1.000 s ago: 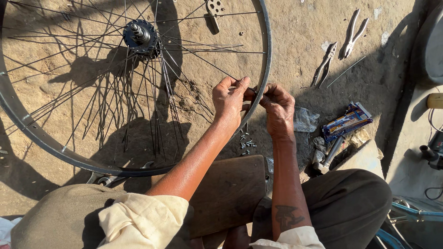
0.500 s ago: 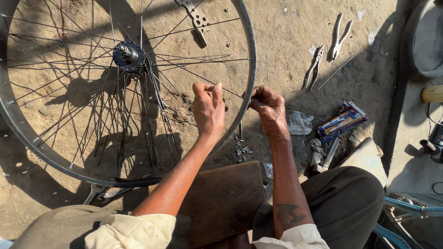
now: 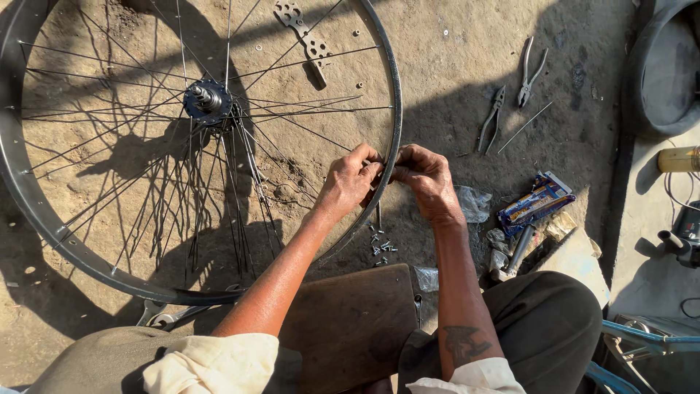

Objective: The person sits on the ground with a bicycle wheel across their lap and threads spokes through the hub, seating each spoke end into the rim holes and working around the rim by hand. They rotate the wheel as they go and near the end lift and turn the wheel to work on the other side.

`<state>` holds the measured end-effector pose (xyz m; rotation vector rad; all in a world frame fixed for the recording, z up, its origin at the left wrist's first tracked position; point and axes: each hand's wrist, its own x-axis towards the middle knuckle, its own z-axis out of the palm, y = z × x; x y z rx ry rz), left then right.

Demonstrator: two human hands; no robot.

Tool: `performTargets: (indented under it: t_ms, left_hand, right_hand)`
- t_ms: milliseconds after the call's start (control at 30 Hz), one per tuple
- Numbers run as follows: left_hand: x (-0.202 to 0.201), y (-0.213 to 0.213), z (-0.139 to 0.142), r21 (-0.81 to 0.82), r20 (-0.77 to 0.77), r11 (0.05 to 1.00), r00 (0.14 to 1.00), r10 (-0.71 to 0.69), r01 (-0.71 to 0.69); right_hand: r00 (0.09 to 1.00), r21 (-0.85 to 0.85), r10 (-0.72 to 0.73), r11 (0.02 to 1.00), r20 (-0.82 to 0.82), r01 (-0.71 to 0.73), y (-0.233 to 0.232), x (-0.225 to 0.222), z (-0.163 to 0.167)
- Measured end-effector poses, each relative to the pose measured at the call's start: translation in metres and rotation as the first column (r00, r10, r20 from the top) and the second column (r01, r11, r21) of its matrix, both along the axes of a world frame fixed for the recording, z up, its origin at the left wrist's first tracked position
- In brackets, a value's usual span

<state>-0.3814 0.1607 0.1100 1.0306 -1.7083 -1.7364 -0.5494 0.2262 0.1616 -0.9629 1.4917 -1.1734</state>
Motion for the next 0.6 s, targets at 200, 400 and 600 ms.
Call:
performTargets:
  t_ms: [200,400,600]
  left_hand:
    - [-0.017,0.008,-0.025,-0.546,0.141,0.836,0.99,0.029,0.053]
    - [-0.011,0.01,-0.027,-0.141,0.112,0.988,0.993,-0.048,0.064]
    - [-0.017,0.01,-0.01,-0.071,0.182,0.997,0.983,-0.01,0.024]
  right_hand:
    - [0.997,0.012,-0.073,0.997,-0.018,0.073,0.004,0.005,-0.006]
    - [0.998,-0.004,-0.063,0.998,-0.011,0.063,0.006,0.004,-0.012]
    - [1.0,0.019,-0.028,0.999,0.011,0.028,0.004,0.001,-0.009]
